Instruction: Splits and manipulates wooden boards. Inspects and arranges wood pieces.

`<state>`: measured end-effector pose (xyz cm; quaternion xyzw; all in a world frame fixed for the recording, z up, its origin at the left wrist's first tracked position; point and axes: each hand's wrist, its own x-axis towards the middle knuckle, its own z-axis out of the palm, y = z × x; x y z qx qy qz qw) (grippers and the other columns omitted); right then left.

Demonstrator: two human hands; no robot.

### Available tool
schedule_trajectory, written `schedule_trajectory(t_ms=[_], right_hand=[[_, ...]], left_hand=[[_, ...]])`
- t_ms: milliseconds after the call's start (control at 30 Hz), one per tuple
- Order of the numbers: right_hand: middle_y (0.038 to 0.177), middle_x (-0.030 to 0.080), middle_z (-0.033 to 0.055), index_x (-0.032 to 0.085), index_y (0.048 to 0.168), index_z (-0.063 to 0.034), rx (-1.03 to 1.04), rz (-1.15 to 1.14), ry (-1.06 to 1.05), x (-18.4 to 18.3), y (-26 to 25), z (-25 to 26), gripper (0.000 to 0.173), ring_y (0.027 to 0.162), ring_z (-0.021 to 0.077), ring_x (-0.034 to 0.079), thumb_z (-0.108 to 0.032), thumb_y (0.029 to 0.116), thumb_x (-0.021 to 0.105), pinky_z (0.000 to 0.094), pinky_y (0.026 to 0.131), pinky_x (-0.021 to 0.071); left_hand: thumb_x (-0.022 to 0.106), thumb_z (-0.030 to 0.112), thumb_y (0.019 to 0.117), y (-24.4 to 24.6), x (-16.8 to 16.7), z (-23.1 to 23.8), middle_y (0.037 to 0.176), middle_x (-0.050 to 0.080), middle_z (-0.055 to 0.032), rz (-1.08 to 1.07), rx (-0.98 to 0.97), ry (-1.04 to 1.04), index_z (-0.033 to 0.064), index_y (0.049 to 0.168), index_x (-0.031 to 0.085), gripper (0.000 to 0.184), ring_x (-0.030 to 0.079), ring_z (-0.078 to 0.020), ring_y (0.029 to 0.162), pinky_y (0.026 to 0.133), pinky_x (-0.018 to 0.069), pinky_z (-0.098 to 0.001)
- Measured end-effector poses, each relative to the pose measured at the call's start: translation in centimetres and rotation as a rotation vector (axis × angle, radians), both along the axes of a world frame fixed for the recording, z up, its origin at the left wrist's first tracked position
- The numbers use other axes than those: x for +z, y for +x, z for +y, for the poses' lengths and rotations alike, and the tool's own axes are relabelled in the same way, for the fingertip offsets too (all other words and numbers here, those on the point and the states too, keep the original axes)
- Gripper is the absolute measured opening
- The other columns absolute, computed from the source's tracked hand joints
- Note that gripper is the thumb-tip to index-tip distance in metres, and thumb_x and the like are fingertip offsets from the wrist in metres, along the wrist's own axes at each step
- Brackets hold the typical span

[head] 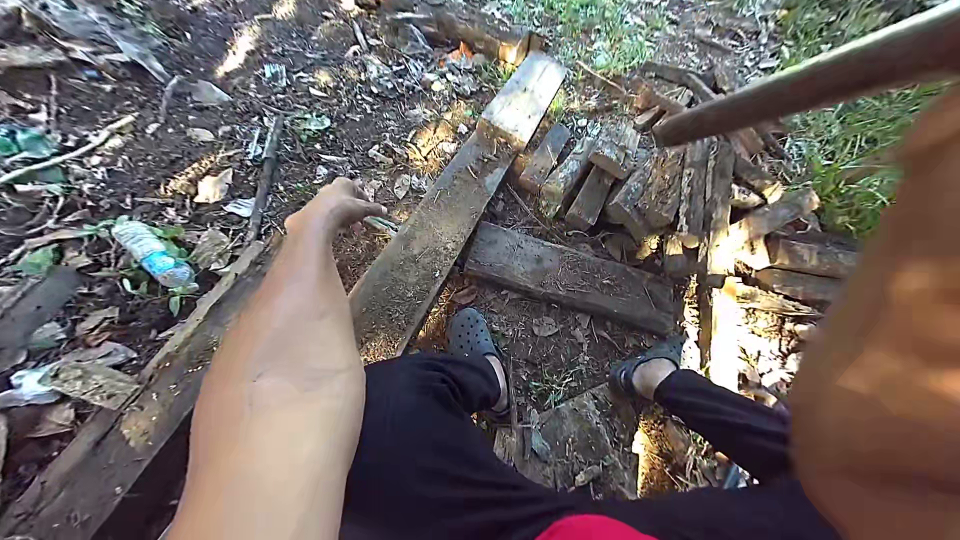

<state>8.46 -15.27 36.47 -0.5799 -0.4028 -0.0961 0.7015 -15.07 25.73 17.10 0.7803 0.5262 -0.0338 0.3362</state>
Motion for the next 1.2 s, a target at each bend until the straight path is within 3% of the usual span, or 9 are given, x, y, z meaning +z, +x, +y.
schedule_trajectory(t_ms=[67, 100, 200, 400, 667, 767, 867, 1033, 1200], right_hand=[[0.081, 0.060, 0.0015, 0.056, 0.107, -0.0047, 0.120, -0.097, -0.341, -11.6, 3.3, -2.9, 0.040, 0.068, 0.0084, 0.061, -0.040, 0.1085, 0.037, 0.0261, 0.060, 0.0534], [0.071, 0.060, 0.0019, 0.057, 0.103, -0.0080, 0.096, 0.035, -0.468, -18.9, 3.6, -3.6, 0.061, 0.054, 0.0128, 0.059, -0.062, 0.1060, 0.030, 0.0338, 0.047, 0.0527], [0.058, 0.054, 0.0074, 0.063, 0.081, -0.0070, 0.023, 0.461, -0.941, -32.4, 2.2, -6.0, 0.083, 0.045, 0.0246, 0.054, -0.079, 0.0970, 0.025, 0.0490, 0.047, 0.0504], [0.059, 0.055, 0.0032, 0.060, 0.092, -0.0049, 0.046, 0.831, -0.853, -22.3, 1.9, -5.2, 0.078, 0.043, 0.0166, 0.053, -0.074, 0.1011, 0.025, 0.0355, 0.040, 0.0508], [0.058, 0.055, -0.0043, 0.055, 0.088, -0.0161, 0.101, 0.328, -0.291, -5.0, 5.6, -3.7, 0.065, 0.041, 0.0112, 0.052, -0.066, 0.1055, 0.017, 0.0310, 0.038, 0.0501], [0.057, 0.051, -0.0041, 0.051, 0.085, -0.0181, 0.206, 0.303, -0.204, -2.8, 7.4, -3.3, 0.060, 0.042, 0.0138, 0.053, -0.062, 0.1066, 0.016, 0.0340, 0.039, 0.0519], [0.058, 0.051, -0.0044, 0.054, 0.089, -0.0157, 0.112, 0.329, -0.588, -8.8, 5.2, -4.4, 0.063, 0.043, 0.0105, 0.051, -0.071, 0.1026, 0.027, 0.0309, 0.041, 0.0495], [0.085, 0.067, 0.0207, 0.068, 0.106, 0.0000, 0.009, 0.443, -1.283, -33.1, 4.5, -2.8, 0.092, 0.074, 0.0362, 0.068, -0.082, 0.0949, 0.027, 0.0597, 0.073, 0.0561], [0.063, 0.058, 0.0078, 0.062, 0.087, -0.0045, 0.110, 0.686, -1.124, -29.7, 2.3, -2.4, 0.082, 0.048, 0.0219, 0.058, -0.076, 0.0998, 0.024, 0.0423, 0.049, 0.0544]], left_hand=[[0.080, 0.035, 0.0892, -0.1, 0.4, -0.8, 0.115, 0.067, -0.0294, -0.008, 0.008, 0.020, -0.0007, 0.123, 0.067, 0.051, 0.068, -0.0445, 0.100, 0.089, 0.0535, -0.0663], [0.079, 0.034, 0.0904, 0.1, 1.3, -1.4, 0.120, 0.066, -0.0295, -0.021, -0.003, 0.016, -0.0008, 0.127, 0.065, 0.052, 0.067, -0.0452, 0.106, 0.093, 0.0526, -0.0667], [0.077, 0.035, 0.0925, 0.4, 1.6, -2.5, 0.112, 0.069, -0.0286, -0.019, -0.078, 0.042, -0.0017, 0.121, 0.069, 0.048, 0.069, -0.0446, 0.101, 0.091, 0.0523, -0.0671], [0.078, 0.034, 0.0921, -0.6, 0.7, -1.2, 0.110, 0.068, -0.0308, 0.013, -0.129, 0.078, -0.0053, 0.117, 0.068, 0.048, 0.068, -0.0460, 0.100, 0.091, 0.0513, -0.0680], [0.078, 0.038, 0.0917, -0.4, -0.2, 0.2, 0.110, 0.069, -0.0298, 0.031, -0.079, 0.026, -0.0025, 0.114, 0.070, 0.047, 0.068, -0.0455, 0.100, 0.089, 0.0527, -0.0677], [0.077, 0.037, 0.0927, -0.3, 0.2, 0.4, 0.112, 0.068, -0.0297, 0.030, -0.075, 0.030, -0.0020, 0.116, 0.070, 0.046, 0.068, -0.0453, 0.101, 0.090, 0.0516, -0.0676], [0.077, 0.036, 0.0926, -0.6, 0.5, -0.1, 0.112, 0.068, -0.0302, 0.062, -0.068, 0.033, -0.0026, 0.116, 0.070, 0.046, 0.067, -0.0459, 0.102, 0.091, 0.0514, -0.0677], [0.077, 0.033, 0.0934, 0.1, 1.9, -2.6, 0.112, 0.069, -0.0276, 0.045, -0.083, 0.039, -0.0010, 0.120, 0.068, 0.044, 0.069, -0.0428, 0.099, 0.089, 0.0544, -0.0640], [0.076, 0.037, 0.0928, 0.6, 1.5, -1.0, 0.096, 0.070, -0.0248, -0.076, -0.200, 0.079, -0.0028, 0.101, 0.072, 0.041, 0.069, -0.0396, 0.089, 0.084, 0.0533, -0.0640]])
